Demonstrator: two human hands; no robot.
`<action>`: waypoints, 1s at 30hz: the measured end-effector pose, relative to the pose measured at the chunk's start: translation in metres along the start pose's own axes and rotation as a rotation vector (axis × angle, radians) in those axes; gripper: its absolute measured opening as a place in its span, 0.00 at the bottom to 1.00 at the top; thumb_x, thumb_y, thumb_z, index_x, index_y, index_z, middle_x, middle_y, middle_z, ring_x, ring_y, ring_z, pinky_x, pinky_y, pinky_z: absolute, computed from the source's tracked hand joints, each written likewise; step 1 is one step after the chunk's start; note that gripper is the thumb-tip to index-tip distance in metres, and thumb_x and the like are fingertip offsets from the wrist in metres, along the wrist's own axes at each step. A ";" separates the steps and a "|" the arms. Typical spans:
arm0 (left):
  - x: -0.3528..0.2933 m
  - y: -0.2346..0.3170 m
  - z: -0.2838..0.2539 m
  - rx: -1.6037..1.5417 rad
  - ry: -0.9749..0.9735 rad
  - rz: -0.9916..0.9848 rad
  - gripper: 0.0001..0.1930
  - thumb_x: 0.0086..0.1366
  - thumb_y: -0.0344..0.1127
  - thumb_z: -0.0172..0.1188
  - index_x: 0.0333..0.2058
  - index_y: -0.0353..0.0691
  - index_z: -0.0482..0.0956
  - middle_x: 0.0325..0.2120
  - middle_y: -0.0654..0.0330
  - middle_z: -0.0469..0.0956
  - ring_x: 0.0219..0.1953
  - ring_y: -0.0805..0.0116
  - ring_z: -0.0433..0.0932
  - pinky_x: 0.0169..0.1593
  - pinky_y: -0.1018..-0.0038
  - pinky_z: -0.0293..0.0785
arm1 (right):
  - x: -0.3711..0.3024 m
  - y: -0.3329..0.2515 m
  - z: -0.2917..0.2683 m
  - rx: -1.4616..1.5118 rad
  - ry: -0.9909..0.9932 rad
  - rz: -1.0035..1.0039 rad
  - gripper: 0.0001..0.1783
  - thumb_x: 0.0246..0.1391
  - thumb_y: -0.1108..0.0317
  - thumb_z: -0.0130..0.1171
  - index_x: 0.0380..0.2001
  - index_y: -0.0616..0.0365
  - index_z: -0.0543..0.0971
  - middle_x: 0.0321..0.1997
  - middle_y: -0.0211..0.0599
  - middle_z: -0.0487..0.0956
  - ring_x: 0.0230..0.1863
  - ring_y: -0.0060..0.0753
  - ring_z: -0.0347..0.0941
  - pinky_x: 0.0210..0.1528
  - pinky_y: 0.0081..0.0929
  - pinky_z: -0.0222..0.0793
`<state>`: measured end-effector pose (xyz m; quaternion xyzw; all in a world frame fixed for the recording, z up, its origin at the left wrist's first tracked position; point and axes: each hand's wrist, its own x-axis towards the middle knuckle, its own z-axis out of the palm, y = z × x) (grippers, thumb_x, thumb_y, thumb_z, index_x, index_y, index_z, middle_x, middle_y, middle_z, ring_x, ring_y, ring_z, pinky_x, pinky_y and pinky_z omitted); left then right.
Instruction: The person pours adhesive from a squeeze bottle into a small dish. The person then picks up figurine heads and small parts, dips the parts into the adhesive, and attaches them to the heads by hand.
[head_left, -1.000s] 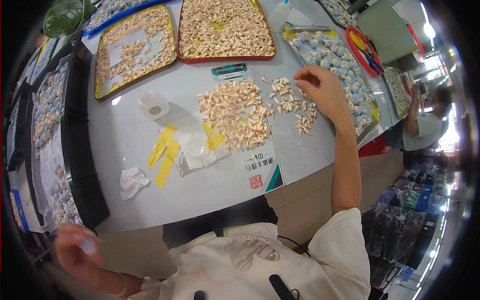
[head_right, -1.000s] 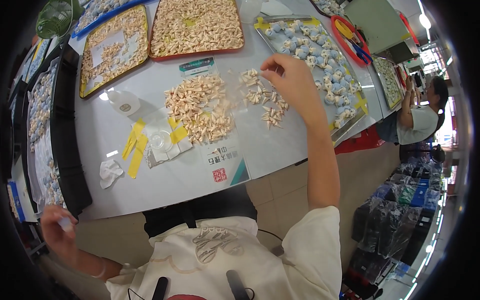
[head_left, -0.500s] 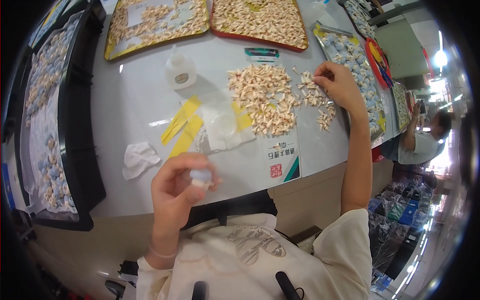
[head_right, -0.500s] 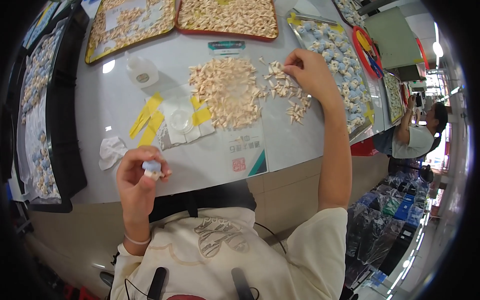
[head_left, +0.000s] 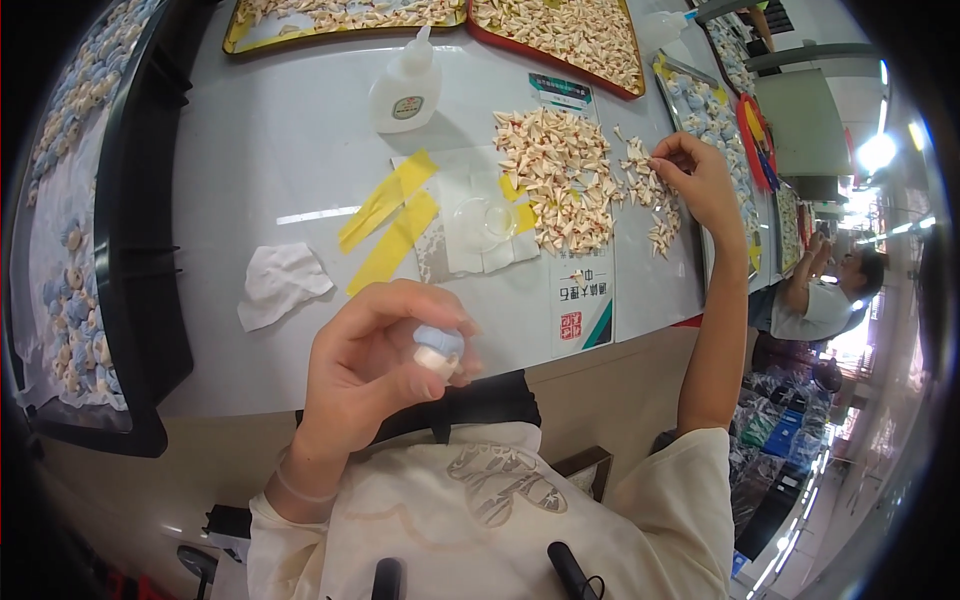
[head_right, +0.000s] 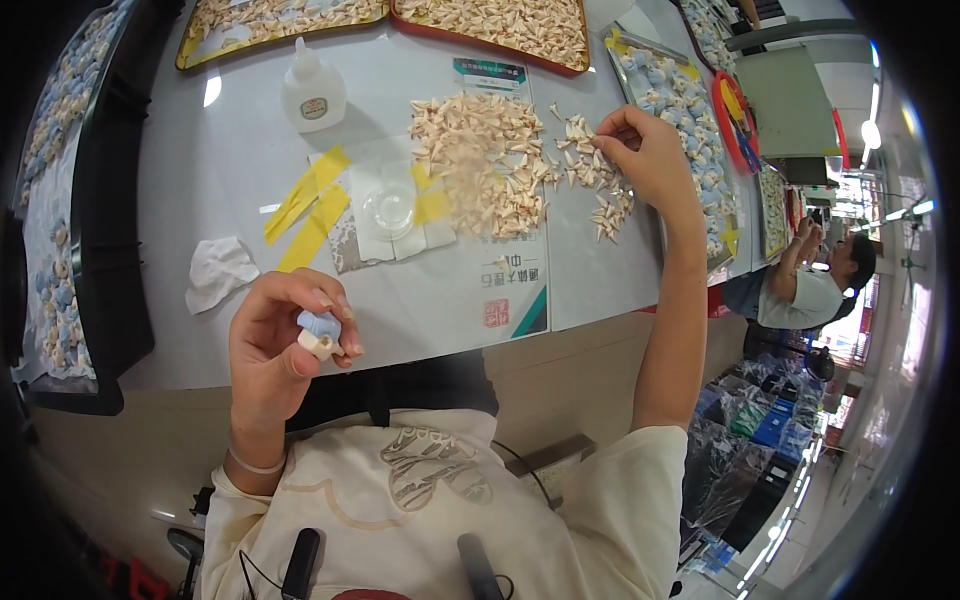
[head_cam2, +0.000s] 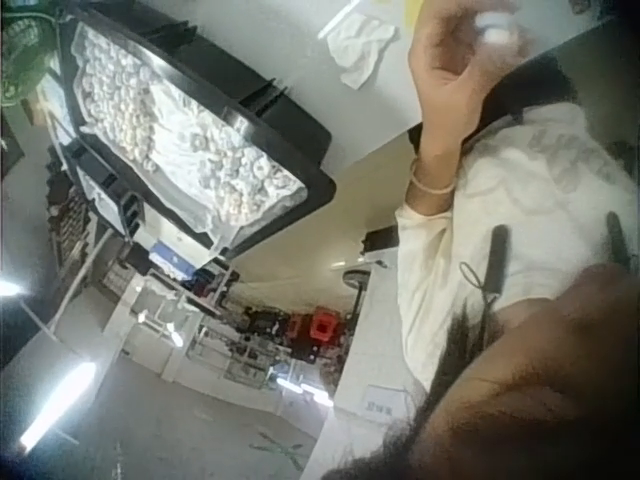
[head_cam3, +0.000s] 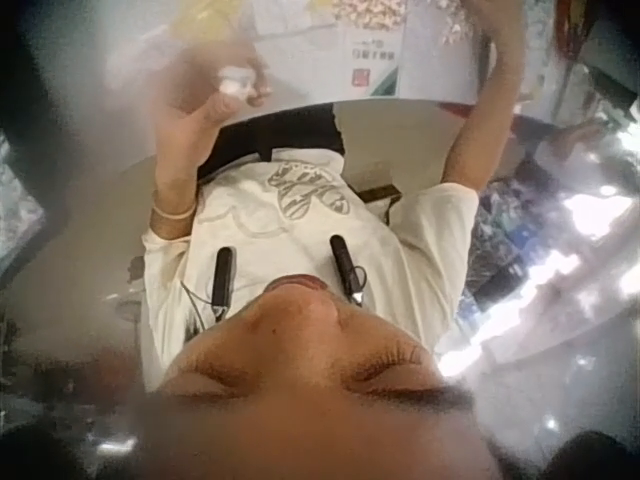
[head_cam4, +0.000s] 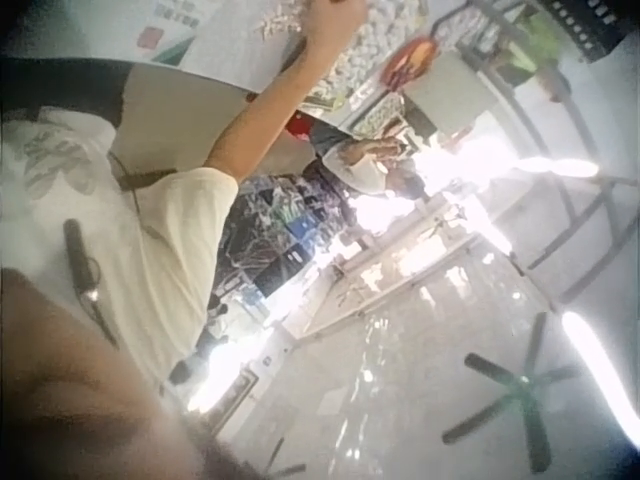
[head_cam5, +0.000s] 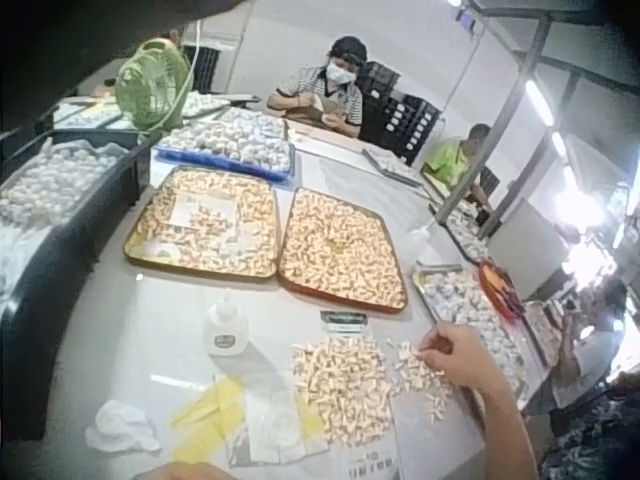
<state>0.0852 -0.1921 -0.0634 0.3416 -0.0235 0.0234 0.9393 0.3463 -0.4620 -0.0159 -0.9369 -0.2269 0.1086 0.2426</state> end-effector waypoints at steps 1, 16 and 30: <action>0.000 0.000 -0.001 -0.007 -0.020 0.001 0.18 0.52 0.27 0.62 0.41 0.30 0.69 0.38 0.53 0.70 0.37 0.66 0.73 0.42 0.71 0.74 | 0.000 -0.002 0.000 0.003 0.008 0.009 0.05 0.45 0.73 0.57 0.27 0.63 0.74 0.22 0.26 0.73 0.25 0.15 0.66 0.29 0.14 0.62; 0.003 0.004 -0.001 -0.304 -0.072 -0.026 0.17 0.53 0.19 0.57 0.43 0.32 0.68 0.40 0.54 0.67 0.46 0.65 0.70 0.49 0.71 0.69 | -0.053 -0.113 0.031 0.338 0.106 -0.214 0.07 0.39 0.83 0.56 0.26 0.67 0.76 0.29 0.38 0.75 0.32 0.25 0.70 0.37 0.19 0.64; 0.007 0.009 -0.008 -0.123 -0.009 -0.101 0.16 0.49 0.19 0.60 0.39 0.32 0.74 0.41 0.53 0.72 0.47 0.65 0.69 0.48 0.72 0.65 | -0.032 -0.160 0.067 0.172 -0.045 -0.389 0.09 0.31 0.82 0.59 0.23 0.66 0.75 0.29 0.37 0.71 0.32 0.27 0.66 0.36 0.19 0.61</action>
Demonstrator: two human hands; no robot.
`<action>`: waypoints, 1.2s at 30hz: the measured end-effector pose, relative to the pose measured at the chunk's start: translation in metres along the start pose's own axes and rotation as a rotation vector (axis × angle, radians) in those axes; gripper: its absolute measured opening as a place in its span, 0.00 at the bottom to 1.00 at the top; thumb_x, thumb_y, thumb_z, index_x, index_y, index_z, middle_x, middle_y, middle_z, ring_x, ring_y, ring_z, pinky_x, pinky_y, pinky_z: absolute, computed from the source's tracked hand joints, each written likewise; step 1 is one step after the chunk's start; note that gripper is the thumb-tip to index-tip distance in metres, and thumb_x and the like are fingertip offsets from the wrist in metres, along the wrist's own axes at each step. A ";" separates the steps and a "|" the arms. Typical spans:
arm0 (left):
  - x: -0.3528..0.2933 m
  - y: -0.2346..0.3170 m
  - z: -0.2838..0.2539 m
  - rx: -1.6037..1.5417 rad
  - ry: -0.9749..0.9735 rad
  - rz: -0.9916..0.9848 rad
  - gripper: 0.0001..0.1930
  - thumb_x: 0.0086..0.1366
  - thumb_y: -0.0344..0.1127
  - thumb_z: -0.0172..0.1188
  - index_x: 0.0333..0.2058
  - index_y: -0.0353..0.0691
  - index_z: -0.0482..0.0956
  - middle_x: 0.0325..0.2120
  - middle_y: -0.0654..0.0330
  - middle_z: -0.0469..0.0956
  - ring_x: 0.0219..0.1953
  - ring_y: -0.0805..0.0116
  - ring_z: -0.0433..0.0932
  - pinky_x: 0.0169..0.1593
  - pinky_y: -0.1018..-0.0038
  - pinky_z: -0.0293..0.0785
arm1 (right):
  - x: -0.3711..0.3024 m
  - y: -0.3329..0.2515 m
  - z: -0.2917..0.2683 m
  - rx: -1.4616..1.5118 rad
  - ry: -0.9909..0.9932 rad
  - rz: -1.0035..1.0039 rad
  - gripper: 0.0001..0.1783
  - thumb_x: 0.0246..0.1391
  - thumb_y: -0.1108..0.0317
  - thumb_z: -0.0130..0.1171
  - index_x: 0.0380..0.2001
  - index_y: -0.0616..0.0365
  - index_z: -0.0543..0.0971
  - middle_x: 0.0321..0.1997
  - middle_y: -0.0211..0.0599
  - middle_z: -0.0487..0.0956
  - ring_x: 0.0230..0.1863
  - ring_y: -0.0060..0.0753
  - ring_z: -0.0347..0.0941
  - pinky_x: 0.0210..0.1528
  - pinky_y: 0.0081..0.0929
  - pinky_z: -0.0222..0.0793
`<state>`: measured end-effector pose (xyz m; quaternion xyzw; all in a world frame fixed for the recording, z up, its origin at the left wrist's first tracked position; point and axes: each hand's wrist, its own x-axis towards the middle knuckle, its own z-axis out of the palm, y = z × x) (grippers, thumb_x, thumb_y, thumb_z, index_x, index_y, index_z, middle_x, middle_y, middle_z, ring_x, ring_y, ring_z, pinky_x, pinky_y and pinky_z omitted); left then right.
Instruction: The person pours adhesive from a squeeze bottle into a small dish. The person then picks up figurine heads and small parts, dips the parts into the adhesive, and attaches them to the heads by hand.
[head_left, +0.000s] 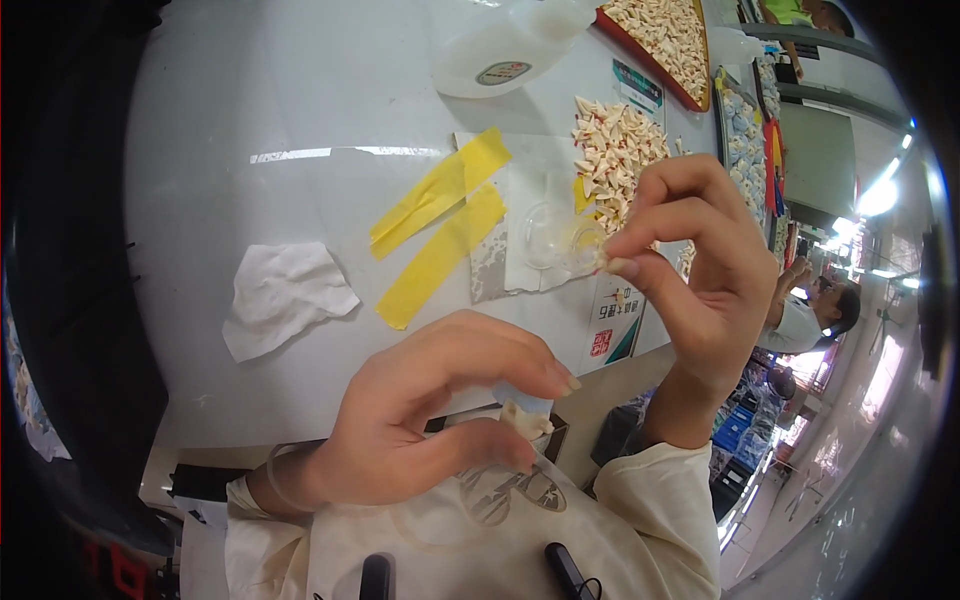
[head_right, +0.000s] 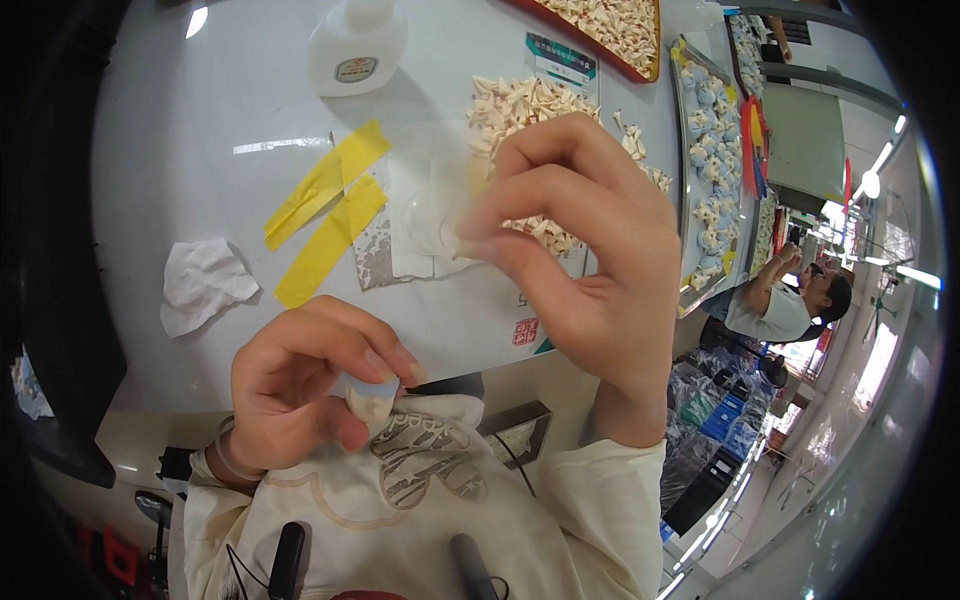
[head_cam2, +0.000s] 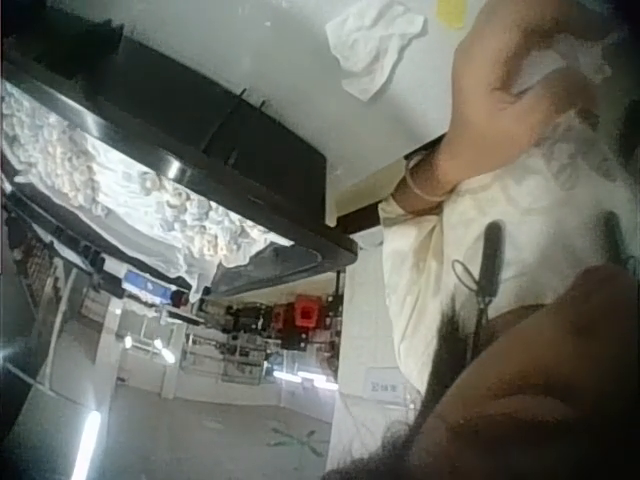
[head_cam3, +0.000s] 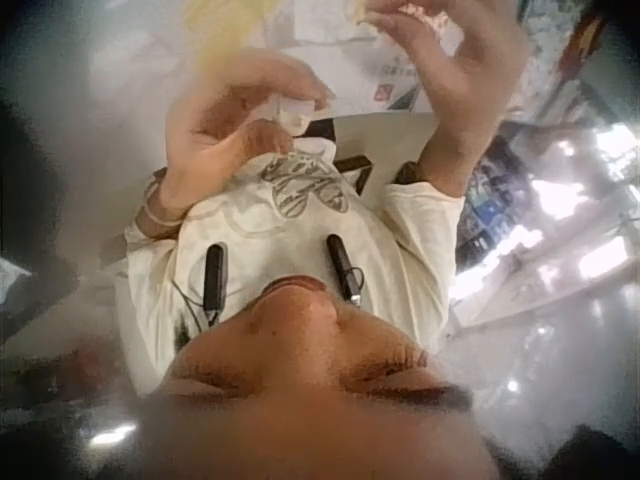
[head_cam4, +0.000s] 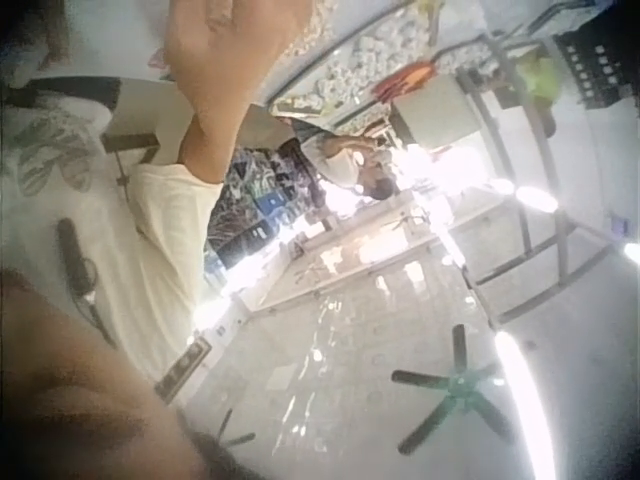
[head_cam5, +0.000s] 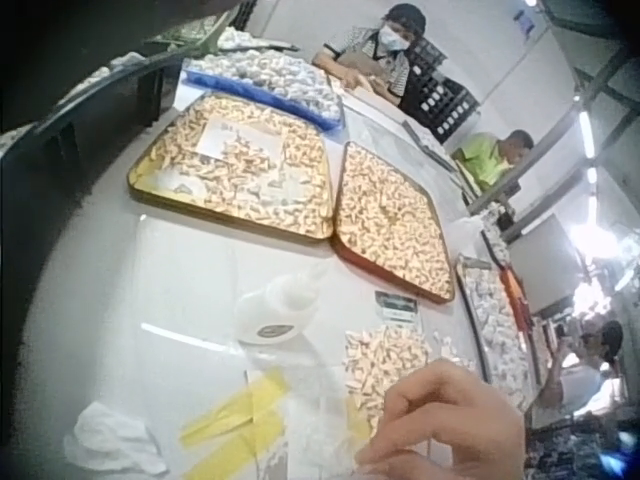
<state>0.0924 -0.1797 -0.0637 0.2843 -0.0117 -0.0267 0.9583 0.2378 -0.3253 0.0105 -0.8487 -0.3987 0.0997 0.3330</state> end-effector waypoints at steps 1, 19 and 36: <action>0.001 0.001 -0.003 0.174 -0.037 0.012 0.16 0.48 0.20 0.62 0.38 0.32 0.74 0.41 0.53 0.72 0.47 0.64 0.69 0.48 0.72 0.65 | 0.002 0.001 0.005 -0.038 0.017 0.005 0.09 0.28 0.81 0.60 0.21 0.65 0.75 0.28 0.35 0.69 0.31 0.27 0.65 0.35 0.19 0.60; 0.002 -0.013 -0.007 0.008 -0.102 0.197 0.22 0.51 0.15 0.56 0.46 0.27 0.67 0.44 0.49 0.67 0.51 0.60 0.66 0.55 0.66 0.63 | -0.038 -0.020 0.023 0.409 0.196 0.000 0.13 0.27 0.69 0.68 0.15 0.60 0.73 0.24 0.34 0.66 0.26 0.23 0.59 0.28 0.17 0.52; -0.007 -0.010 0.008 0.770 0.001 0.431 0.11 0.49 0.21 0.60 0.35 0.32 0.76 0.36 0.47 0.74 0.35 0.60 0.77 0.35 0.76 0.75 | -0.059 -0.033 0.040 0.508 0.156 0.038 0.11 0.35 0.86 0.59 0.18 0.60 0.69 0.23 0.35 0.68 0.25 0.28 0.62 0.24 0.19 0.57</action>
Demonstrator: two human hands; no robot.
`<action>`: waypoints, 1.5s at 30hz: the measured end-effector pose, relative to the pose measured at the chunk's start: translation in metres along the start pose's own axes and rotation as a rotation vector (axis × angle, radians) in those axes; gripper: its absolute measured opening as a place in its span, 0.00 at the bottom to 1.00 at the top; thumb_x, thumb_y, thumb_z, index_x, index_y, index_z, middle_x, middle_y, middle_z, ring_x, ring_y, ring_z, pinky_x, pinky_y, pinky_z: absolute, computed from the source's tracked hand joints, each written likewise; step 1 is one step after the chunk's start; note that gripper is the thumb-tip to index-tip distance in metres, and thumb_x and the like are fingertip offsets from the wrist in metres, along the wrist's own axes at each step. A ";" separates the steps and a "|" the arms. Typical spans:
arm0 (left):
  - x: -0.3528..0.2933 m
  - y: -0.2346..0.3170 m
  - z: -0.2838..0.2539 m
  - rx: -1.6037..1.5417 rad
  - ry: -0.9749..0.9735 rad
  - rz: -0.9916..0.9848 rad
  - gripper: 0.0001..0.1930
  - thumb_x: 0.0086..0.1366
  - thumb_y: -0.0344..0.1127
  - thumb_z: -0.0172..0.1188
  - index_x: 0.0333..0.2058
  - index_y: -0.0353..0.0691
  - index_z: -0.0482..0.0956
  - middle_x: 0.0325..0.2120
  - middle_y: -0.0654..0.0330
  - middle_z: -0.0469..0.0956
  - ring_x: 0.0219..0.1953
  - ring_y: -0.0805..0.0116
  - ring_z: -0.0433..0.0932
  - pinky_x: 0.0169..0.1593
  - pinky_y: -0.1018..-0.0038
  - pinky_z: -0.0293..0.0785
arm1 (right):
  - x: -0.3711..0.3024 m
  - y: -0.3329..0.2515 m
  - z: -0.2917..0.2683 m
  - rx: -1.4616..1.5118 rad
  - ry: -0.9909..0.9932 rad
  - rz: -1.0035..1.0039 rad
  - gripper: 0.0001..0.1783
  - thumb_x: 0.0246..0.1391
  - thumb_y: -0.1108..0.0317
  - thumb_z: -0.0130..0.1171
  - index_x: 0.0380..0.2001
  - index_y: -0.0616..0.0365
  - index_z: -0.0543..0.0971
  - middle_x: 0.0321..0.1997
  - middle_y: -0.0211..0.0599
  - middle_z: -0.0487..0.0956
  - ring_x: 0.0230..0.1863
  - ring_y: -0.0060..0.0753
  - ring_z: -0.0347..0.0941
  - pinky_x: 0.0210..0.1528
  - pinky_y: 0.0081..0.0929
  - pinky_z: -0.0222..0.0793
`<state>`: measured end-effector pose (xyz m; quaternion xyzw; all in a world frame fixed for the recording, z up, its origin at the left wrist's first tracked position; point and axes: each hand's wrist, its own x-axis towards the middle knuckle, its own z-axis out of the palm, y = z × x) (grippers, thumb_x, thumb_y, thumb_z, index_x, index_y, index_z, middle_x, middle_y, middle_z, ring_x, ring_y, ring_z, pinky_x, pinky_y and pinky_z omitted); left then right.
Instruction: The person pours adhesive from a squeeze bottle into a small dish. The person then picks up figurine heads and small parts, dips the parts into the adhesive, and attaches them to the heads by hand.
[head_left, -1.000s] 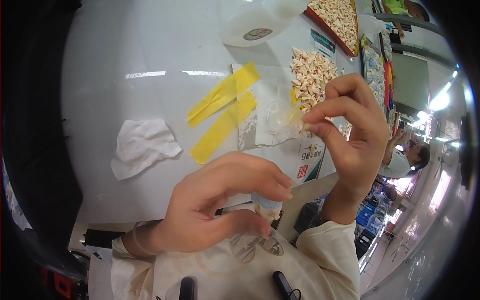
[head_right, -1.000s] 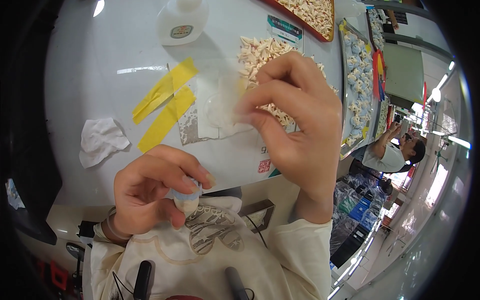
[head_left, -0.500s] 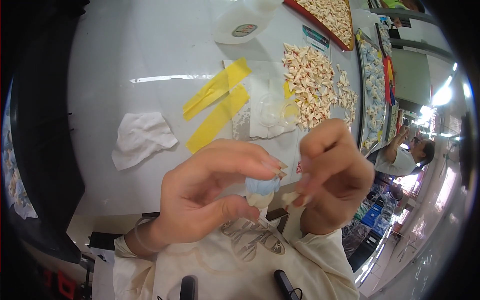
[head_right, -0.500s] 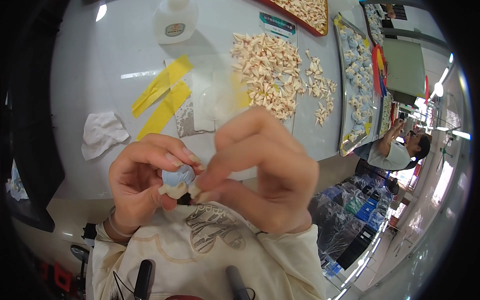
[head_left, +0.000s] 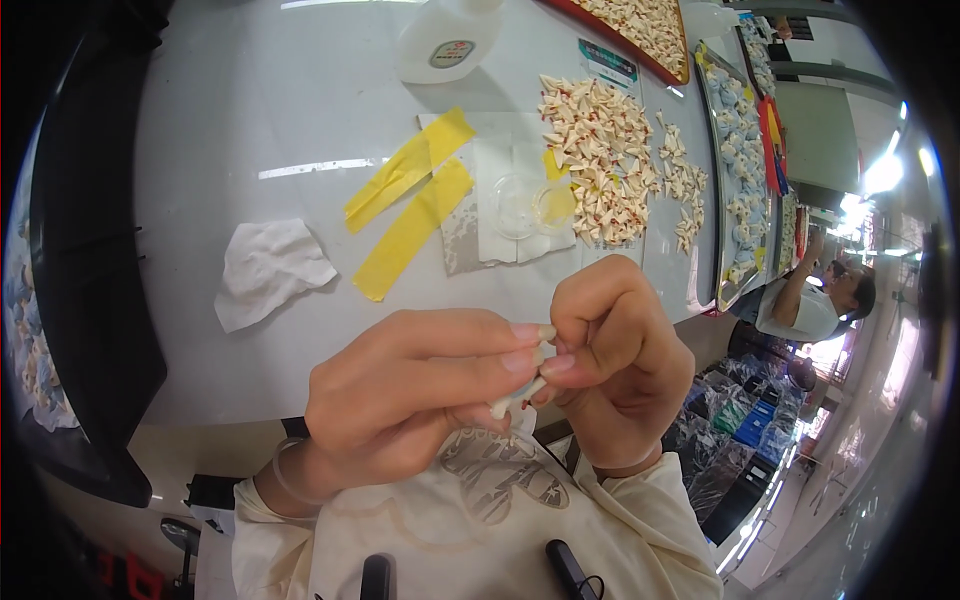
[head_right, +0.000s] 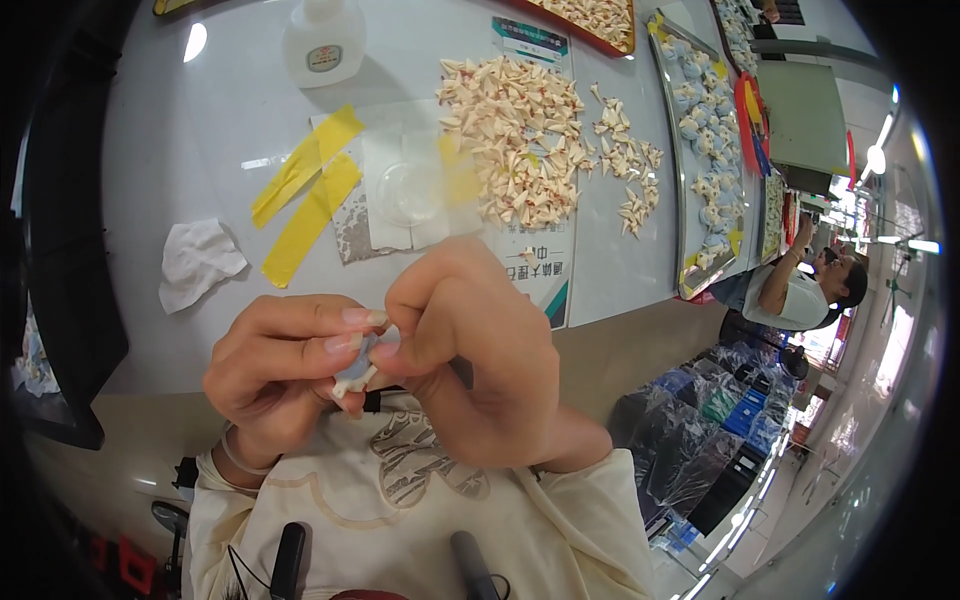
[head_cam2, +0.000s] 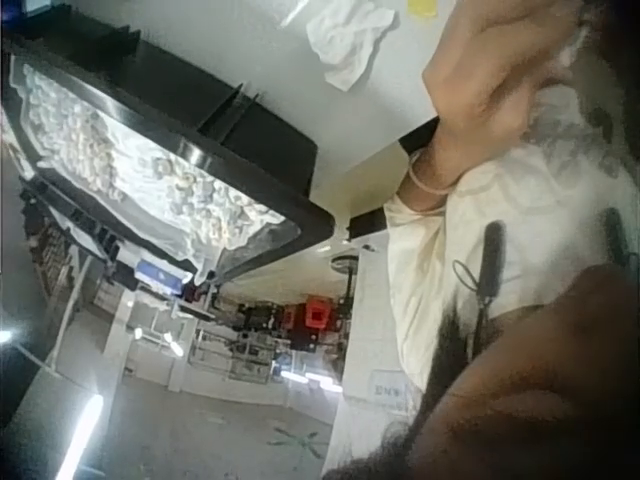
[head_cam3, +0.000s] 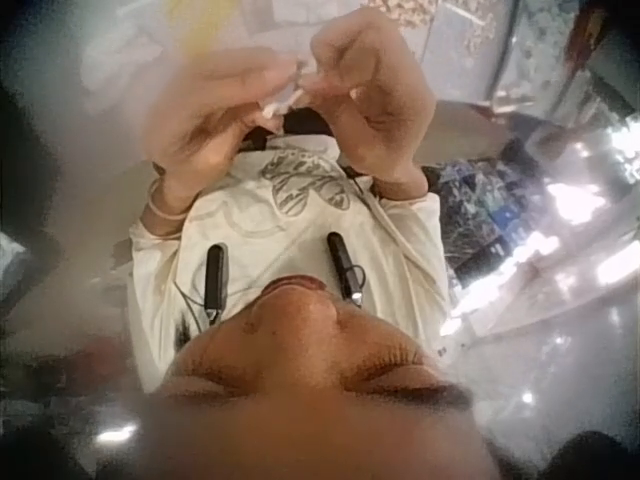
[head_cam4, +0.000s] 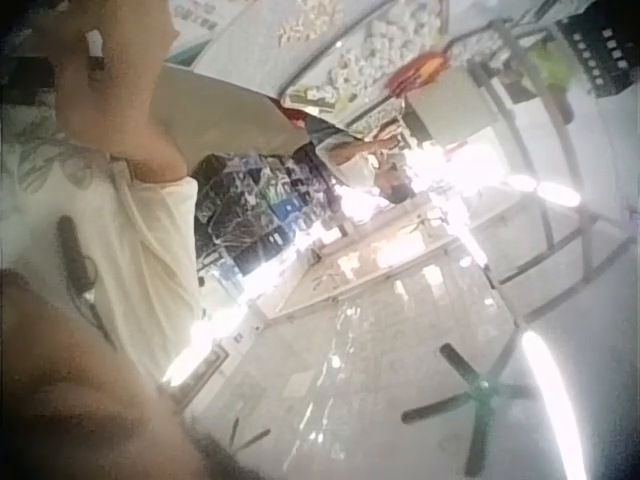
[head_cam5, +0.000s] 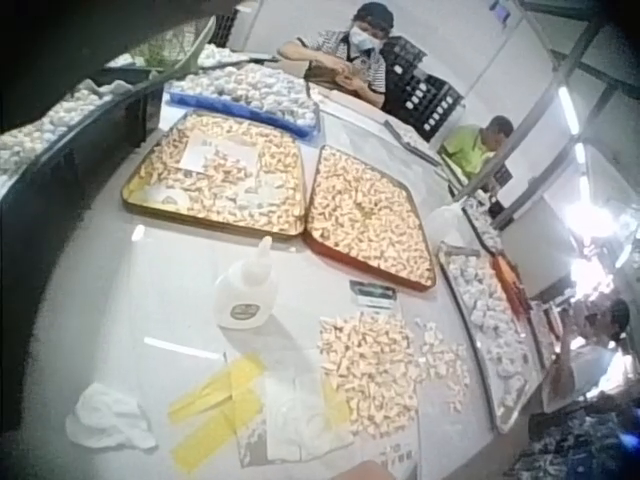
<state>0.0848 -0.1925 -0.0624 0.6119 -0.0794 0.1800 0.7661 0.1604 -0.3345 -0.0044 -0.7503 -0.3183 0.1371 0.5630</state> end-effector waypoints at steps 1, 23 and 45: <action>-0.001 0.002 0.003 -0.031 0.067 -0.052 0.15 0.45 0.20 0.62 0.36 0.32 0.78 0.35 0.48 0.76 0.35 0.60 0.77 0.36 0.75 0.73 | -0.001 0.000 -0.001 -0.002 0.004 -0.005 0.11 0.35 0.86 0.59 0.18 0.60 0.69 0.23 0.35 0.68 0.25 0.28 0.62 0.24 0.19 0.57; 0.007 -0.002 0.008 -0.080 0.112 -0.167 0.14 0.50 0.25 0.62 0.37 0.29 0.75 0.37 0.49 0.74 0.40 0.62 0.74 0.43 0.73 0.70 | 0.073 0.063 -0.089 -0.644 0.008 -0.058 0.06 0.38 0.76 0.57 0.26 0.62 0.75 0.28 0.36 0.74 0.29 0.29 0.70 0.30 0.22 0.64; 0.007 0.000 0.005 -0.278 0.107 -0.242 0.15 0.51 0.26 0.62 0.38 0.27 0.74 0.38 0.47 0.73 0.43 0.59 0.73 0.48 0.68 0.67 | 0.003 0.053 -0.069 0.578 0.057 0.081 0.07 0.40 0.81 0.59 0.26 0.65 0.75 0.29 0.40 0.72 0.28 0.25 0.68 0.31 0.19 0.64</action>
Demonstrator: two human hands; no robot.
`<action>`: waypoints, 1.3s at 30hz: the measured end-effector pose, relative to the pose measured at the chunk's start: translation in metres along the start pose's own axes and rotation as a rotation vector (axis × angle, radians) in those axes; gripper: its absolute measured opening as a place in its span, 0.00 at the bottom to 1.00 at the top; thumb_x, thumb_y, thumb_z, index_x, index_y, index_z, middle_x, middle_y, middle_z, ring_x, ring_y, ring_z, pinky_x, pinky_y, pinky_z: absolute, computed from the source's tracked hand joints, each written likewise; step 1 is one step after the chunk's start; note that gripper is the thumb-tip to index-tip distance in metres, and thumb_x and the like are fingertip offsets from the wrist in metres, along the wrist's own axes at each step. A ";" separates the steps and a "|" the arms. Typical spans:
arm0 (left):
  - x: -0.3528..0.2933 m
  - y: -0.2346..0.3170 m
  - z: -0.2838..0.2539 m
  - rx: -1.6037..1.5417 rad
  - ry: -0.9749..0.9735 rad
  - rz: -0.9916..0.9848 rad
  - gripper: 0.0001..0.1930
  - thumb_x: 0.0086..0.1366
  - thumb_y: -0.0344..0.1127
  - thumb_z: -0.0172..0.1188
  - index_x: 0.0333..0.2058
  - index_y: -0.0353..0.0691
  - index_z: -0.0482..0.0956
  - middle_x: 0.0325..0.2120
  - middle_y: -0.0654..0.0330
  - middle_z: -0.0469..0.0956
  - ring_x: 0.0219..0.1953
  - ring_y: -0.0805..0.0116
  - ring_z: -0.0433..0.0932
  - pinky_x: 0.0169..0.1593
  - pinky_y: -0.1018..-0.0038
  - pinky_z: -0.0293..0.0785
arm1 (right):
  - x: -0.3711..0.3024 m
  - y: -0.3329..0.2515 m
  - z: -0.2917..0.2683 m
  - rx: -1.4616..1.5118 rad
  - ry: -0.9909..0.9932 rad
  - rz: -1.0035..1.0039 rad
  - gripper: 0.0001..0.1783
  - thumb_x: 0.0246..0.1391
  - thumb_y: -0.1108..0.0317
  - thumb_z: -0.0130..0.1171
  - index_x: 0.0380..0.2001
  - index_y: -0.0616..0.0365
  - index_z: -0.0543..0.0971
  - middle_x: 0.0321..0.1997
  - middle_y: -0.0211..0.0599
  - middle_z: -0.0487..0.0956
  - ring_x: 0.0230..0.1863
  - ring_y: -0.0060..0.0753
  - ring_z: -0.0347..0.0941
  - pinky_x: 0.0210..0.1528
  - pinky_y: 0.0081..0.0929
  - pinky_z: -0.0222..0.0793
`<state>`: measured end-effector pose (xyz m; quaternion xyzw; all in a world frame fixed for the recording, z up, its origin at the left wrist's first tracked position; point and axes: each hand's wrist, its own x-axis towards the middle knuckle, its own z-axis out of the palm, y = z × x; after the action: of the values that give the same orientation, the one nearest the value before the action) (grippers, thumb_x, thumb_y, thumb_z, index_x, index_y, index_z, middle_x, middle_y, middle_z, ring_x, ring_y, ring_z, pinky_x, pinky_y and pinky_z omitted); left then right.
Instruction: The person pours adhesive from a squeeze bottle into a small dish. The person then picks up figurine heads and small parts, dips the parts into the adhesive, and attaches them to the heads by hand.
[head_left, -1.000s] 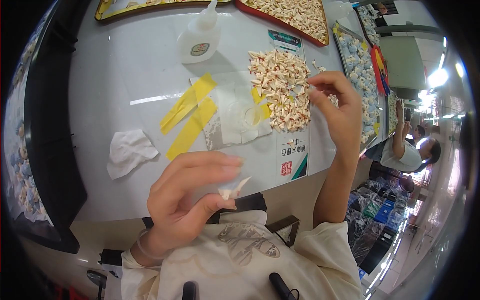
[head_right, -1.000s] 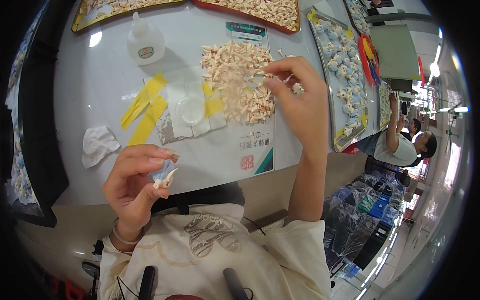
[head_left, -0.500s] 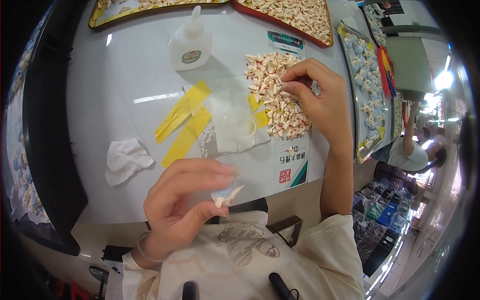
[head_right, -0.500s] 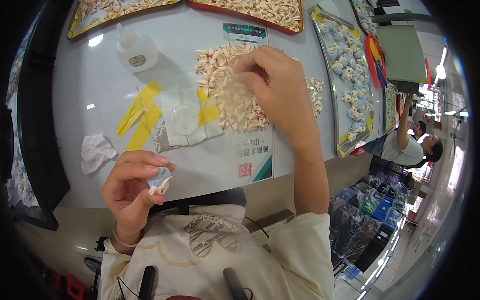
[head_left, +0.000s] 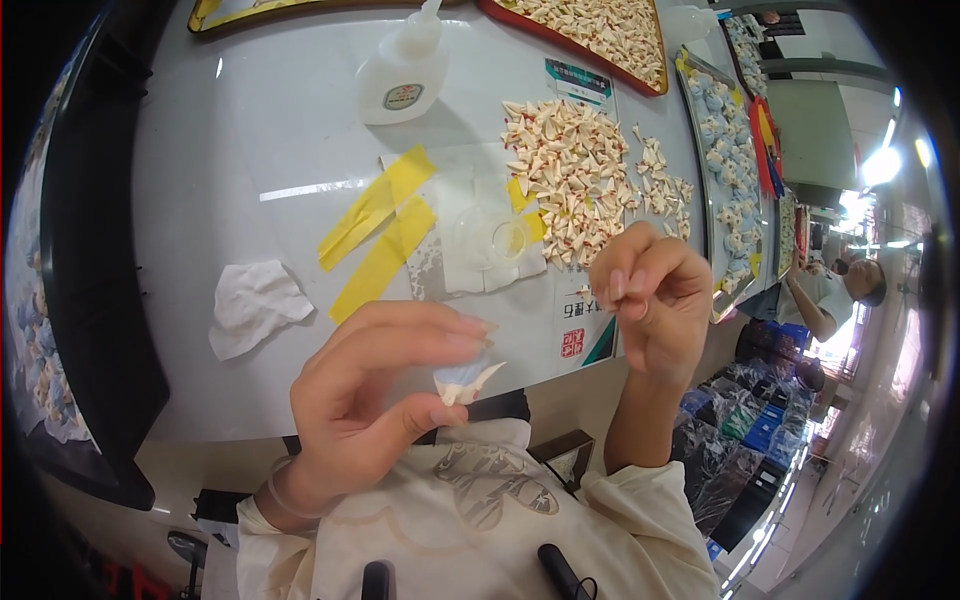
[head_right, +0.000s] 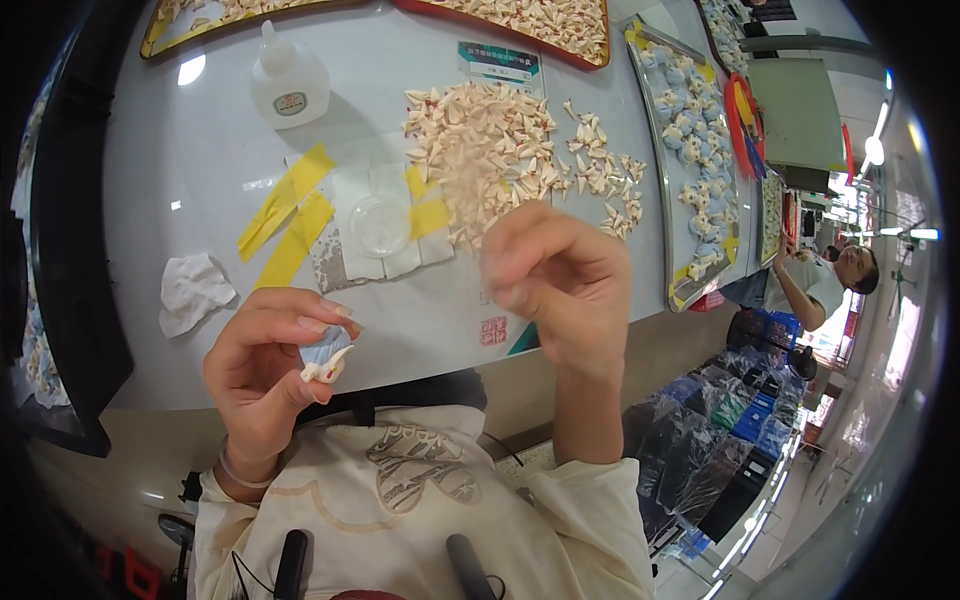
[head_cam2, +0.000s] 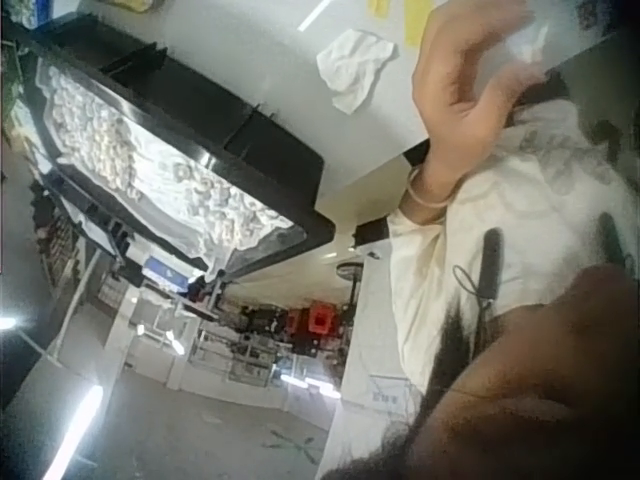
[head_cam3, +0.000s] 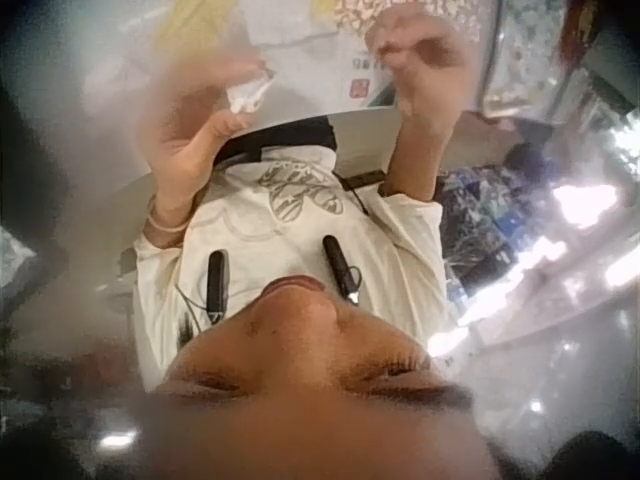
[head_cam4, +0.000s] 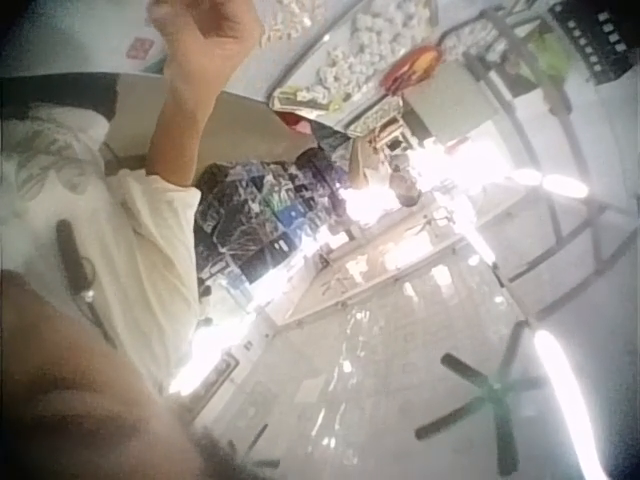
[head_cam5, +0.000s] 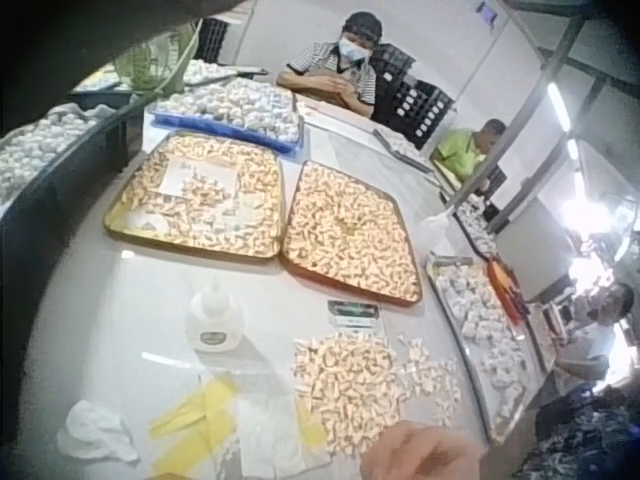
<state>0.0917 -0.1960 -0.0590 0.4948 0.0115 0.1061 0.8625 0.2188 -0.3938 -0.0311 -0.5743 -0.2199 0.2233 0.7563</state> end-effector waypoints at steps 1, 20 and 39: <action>0.000 0.000 0.000 -0.019 -0.004 -0.014 0.15 0.51 0.25 0.61 0.39 0.27 0.73 0.39 0.47 0.72 0.43 0.59 0.72 0.48 0.68 0.66 | -0.003 0.003 0.005 0.060 0.021 -0.006 0.05 0.41 0.79 0.60 0.25 0.65 0.76 0.28 0.40 0.72 0.26 0.25 0.66 0.28 0.19 0.63; -0.002 -0.002 -0.006 -0.069 -0.094 0.007 0.17 0.50 0.22 0.61 0.40 0.27 0.73 0.40 0.49 0.72 0.45 0.60 0.71 0.50 0.69 0.65 | -0.004 0.002 0.022 0.199 0.075 0.102 0.12 0.38 0.72 0.66 0.24 0.65 0.73 0.21 0.41 0.73 0.17 0.27 0.68 0.16 0.21 0.61; 0.001 -0.003 -0.001 -0.308 -0.030 -0.105 0.20 0.54 0.31 0.61 0.43 0.30 0.67 0.40 0.53 0.67 0.43 0.65 0.70 0.46 0.70 0.68 | 0.063 -0.032 0.040 -1.019 -0.193 -0.068 0.08 0.32 0.86 0.58 0.21 0.67 0.75 0.26 0.38 0.75 0.30 0.25 0.70 0.32 0.19 0.64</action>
<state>0.0933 -0.1962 -0.0618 0.3571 0.0083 0.0538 0.9325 0.2485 -0.3331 0.0144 -0.8391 -0.3879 0.1151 0.3636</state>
